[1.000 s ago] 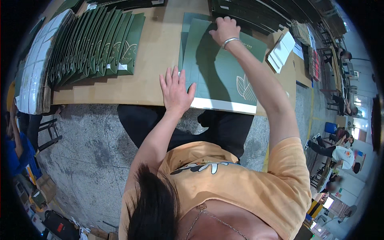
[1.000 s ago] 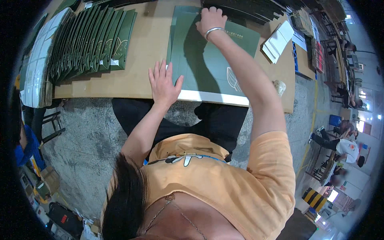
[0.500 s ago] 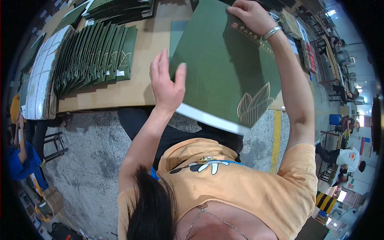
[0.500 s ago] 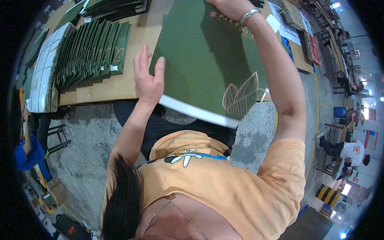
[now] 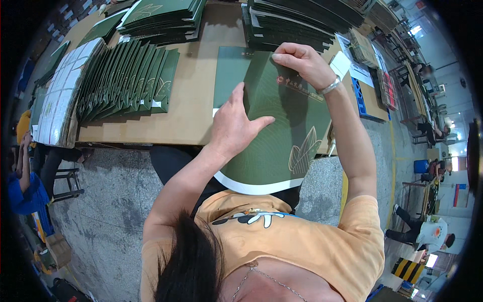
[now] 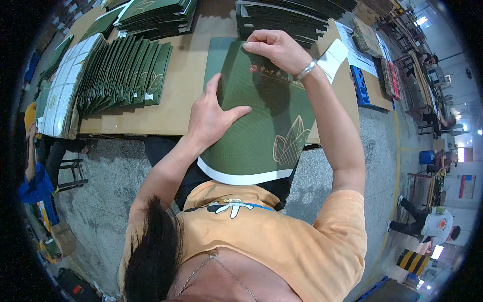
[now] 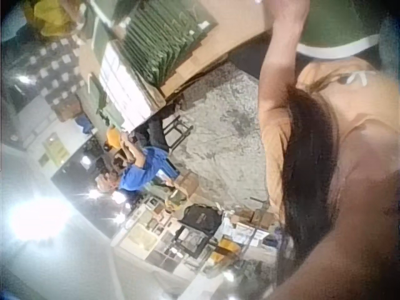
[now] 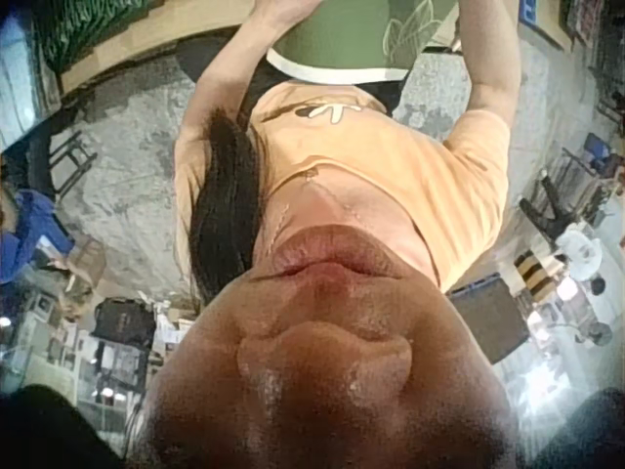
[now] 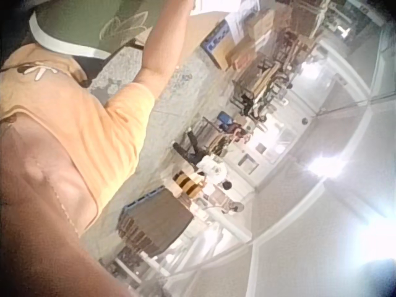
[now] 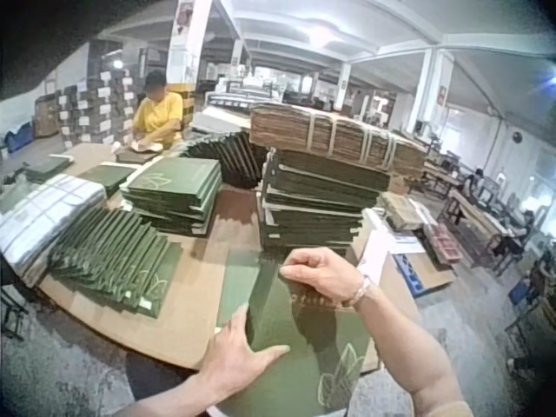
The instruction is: Applying glue and folding paper bags on an assembly line.
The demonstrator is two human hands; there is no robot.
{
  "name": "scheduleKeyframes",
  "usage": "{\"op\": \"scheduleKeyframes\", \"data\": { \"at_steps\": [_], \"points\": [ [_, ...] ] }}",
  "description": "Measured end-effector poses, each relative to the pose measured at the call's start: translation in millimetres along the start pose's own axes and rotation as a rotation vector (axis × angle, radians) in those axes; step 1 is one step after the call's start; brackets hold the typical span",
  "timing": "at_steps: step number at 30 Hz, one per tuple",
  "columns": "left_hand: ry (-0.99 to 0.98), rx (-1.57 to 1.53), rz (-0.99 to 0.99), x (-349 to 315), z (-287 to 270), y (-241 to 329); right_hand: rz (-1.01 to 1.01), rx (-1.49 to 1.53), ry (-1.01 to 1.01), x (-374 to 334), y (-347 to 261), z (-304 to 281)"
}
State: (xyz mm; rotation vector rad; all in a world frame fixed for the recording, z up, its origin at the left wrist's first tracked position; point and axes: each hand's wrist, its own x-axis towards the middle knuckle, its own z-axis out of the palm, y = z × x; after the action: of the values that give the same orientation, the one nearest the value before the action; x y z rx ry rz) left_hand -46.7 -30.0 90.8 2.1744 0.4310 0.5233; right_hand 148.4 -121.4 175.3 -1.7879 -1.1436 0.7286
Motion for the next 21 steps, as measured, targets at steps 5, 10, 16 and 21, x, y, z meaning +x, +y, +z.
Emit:
{"op": "scheduleKeyframes", "data": {
  "at_steps": [5, 10, 16, 21],
  "points": [
    [-0.148, -0.151, -0.102, 11.8, 8.0, -21.9, -0.011, -0.005, 0.024, 33.1, 42.5, 8.6],
    [-0.174, -0.375, -0.202, 26.8, 43.5, -85.0, 0.103, -0.172, -0.030, 73.4, 99.0, 25.1],
    [-0.172, 0.113, -0.350, 28.6, 56.1, -101.3, 0.184, 0.240, -0.076, 94.1, 153.2, 50.3],
    [-0.247, 0.027, -0.343, 21.8, 73.5, -117.1, 0.278, -0.011, -0.141, 97.2, 188.2, 46.2]
  ]
}}
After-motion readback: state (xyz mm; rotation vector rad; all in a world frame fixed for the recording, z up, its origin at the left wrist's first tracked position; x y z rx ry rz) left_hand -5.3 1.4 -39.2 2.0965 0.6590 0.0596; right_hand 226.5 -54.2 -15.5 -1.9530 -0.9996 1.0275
